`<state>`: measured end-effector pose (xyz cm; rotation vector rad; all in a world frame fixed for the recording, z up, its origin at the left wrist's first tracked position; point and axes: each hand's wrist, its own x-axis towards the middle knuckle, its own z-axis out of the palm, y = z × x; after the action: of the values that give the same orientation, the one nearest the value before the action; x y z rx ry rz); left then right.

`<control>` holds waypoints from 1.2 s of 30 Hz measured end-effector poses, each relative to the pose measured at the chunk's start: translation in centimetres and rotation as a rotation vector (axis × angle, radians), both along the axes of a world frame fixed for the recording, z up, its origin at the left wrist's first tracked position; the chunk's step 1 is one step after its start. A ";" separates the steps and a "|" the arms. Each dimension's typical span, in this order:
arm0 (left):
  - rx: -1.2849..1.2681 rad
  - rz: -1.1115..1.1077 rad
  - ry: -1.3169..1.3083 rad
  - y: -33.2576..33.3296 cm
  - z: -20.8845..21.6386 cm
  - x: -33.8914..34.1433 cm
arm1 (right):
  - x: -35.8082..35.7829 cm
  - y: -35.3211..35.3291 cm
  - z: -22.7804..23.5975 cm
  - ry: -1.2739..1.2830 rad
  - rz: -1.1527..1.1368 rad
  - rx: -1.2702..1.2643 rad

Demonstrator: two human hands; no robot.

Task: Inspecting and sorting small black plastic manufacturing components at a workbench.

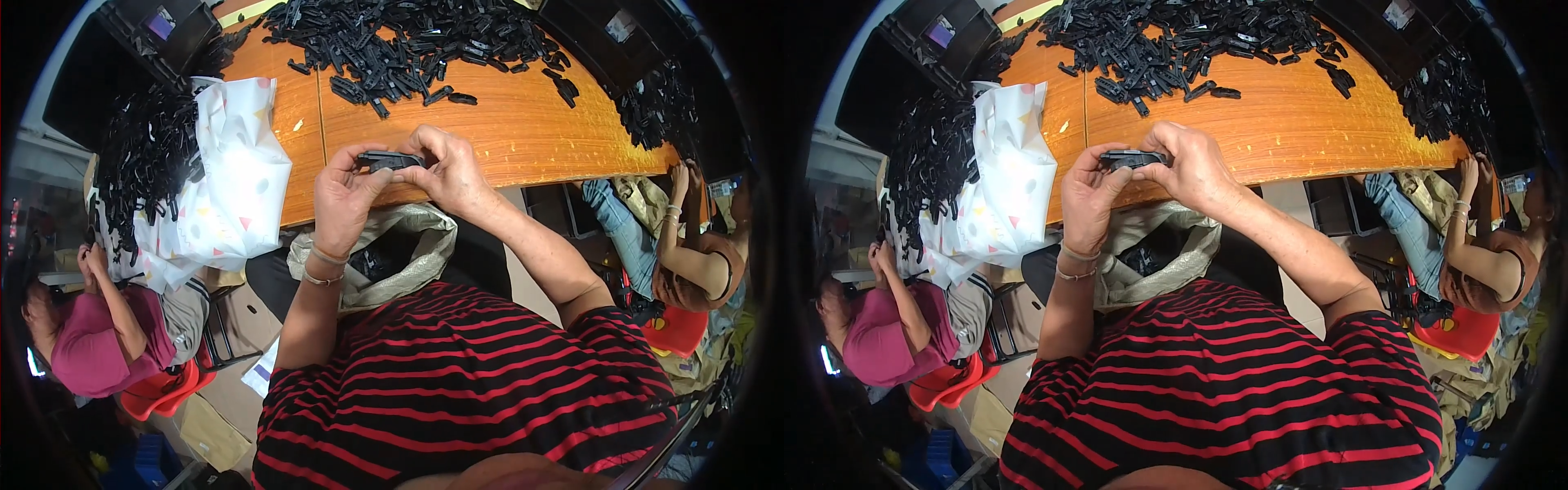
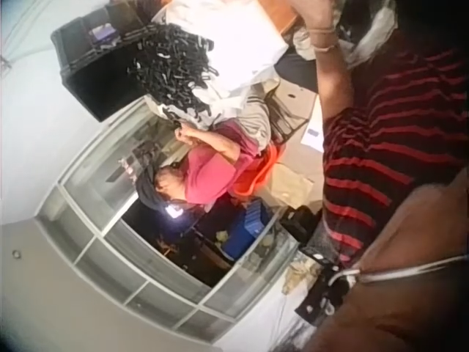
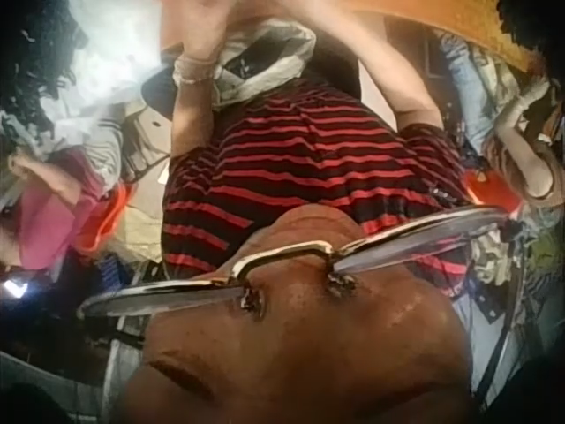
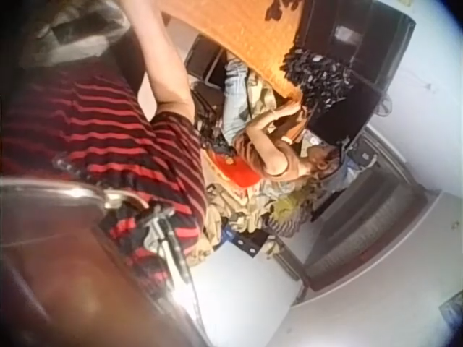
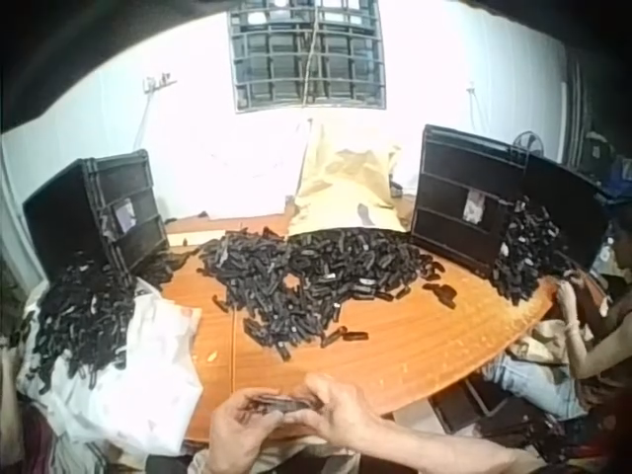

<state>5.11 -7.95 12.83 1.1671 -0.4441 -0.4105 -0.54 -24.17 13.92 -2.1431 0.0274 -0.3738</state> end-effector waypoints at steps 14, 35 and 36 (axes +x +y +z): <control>0.537 -0.176 -0.071 4.4 -4.8 -3.4 | -4.1 0.9 -6.5 0.136 0.245 -0.103; 0.971 0.314 -1.196 -3.5 -5.0 16.5 | 8.0 -11.5 -6.9 -0.047 -0.098 -0.796; 0.975 0.319 -1.199 -3.3 -5.3 17.0 | 7.9 -11.5 -6.7 -0.070 -0.071 -0.791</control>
<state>22.07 -11.28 7.57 2.3632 -1.1265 0.4963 7.34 -35.62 7.22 -2.9106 -0.1017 -0.5667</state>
